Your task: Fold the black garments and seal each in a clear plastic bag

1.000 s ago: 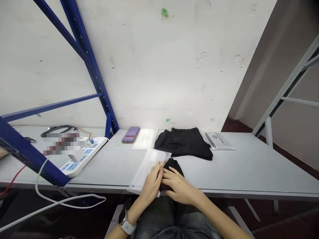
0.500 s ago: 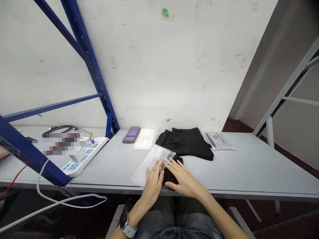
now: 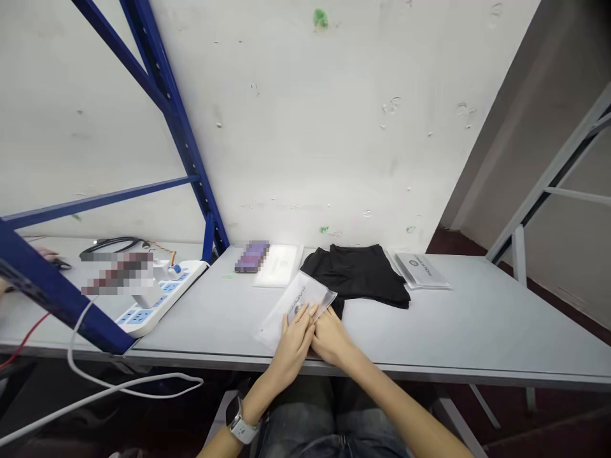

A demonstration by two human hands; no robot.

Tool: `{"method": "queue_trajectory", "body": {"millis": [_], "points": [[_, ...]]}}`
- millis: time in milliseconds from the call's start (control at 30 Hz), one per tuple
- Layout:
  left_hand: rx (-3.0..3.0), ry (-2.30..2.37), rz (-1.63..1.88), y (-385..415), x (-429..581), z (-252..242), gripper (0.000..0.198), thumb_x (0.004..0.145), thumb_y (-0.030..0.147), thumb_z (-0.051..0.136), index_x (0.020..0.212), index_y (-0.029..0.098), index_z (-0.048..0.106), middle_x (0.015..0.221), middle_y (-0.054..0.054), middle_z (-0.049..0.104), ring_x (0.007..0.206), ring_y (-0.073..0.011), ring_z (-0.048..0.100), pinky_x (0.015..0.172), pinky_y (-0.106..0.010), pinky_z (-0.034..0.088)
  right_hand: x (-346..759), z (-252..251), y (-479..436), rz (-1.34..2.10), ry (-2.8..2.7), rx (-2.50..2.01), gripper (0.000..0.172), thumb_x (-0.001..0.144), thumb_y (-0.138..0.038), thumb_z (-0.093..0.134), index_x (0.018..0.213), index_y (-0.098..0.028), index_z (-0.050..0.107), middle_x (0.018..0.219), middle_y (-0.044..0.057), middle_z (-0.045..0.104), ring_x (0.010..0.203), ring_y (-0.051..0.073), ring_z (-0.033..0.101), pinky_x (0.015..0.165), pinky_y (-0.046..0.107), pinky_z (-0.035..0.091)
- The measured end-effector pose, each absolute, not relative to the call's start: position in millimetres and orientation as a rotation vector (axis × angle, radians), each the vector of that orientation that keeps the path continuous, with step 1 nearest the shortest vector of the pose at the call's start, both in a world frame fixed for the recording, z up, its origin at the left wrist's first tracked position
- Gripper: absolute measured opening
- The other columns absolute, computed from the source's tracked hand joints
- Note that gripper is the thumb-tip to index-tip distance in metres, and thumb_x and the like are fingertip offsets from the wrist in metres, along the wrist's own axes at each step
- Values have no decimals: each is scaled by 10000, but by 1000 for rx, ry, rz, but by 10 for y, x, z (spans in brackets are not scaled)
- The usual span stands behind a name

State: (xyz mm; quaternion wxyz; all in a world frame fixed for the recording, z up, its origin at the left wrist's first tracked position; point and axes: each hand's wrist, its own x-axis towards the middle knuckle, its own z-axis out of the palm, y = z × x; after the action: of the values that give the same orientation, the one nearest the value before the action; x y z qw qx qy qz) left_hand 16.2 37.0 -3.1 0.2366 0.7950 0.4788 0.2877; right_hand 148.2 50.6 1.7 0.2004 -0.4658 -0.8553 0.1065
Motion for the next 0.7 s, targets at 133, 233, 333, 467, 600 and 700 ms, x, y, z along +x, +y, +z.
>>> {"method": "queue_trajectory", "body": {"millis": [133,233,333,467,600,700], "points": [[2212,1284,815,317,125,60,462,985,288,283,1447,284,301,1472,-46,391,1414,-204,227,1153,-533,69,1423,38,417,299,-2284,-1442,486,954,-284,359,1423,-159,374,1465,111,390,1378,244,294,1151,447,192],[2218,1210,836,257,74,154,442,984,299,303,1424,317,344,1439,-22,442,1383,-197,309,1159,-489,154,1661,194,185,386,-2406,-1257,590,953,-370,371,1488,-191,198,1540,66,241,1416,222,198,1163,419,189],[2269,1070,735,205,82,218,443,987,291,301,1427,323,337,1425,-16,460,1367,-186,342,1164,-458,184,1966,284,-18,438,-2584,-1071,678,916,-464,459,1491,-241,177,1535,34,258,1412,221,213,1168,412,193],[2404,934,563,177,174,213,460,996,250,251,1452,289,285,1457,-26,414,1405,-188,256,1174,-506,84,2088,98,-47,259,-2575,-1080,547,937,-320,447,1453,-209,302,1444,72,426,1379,226,296,1145,421,254],[2534,926,552,199,221,179,456,992,212,259,1444,258,290,1443,-29,436,1399,-198,270,1168,-545,73,1913,-187,195,32,-2563,-1054,466,949,-211,368,1406,-127,388,1429,130,436,1341,244,371,1103,418,332],[2633,938,568,226,203,168,434,986,188,269,1412,242,329,1432,-32,451,1387,-200,297,1164,-561,91,1760,-290,442,-98,-2640,-1010,444,899,-215,476,1330,-113,501,1394,138,474,1289,281,442,1075,399,374]]}}
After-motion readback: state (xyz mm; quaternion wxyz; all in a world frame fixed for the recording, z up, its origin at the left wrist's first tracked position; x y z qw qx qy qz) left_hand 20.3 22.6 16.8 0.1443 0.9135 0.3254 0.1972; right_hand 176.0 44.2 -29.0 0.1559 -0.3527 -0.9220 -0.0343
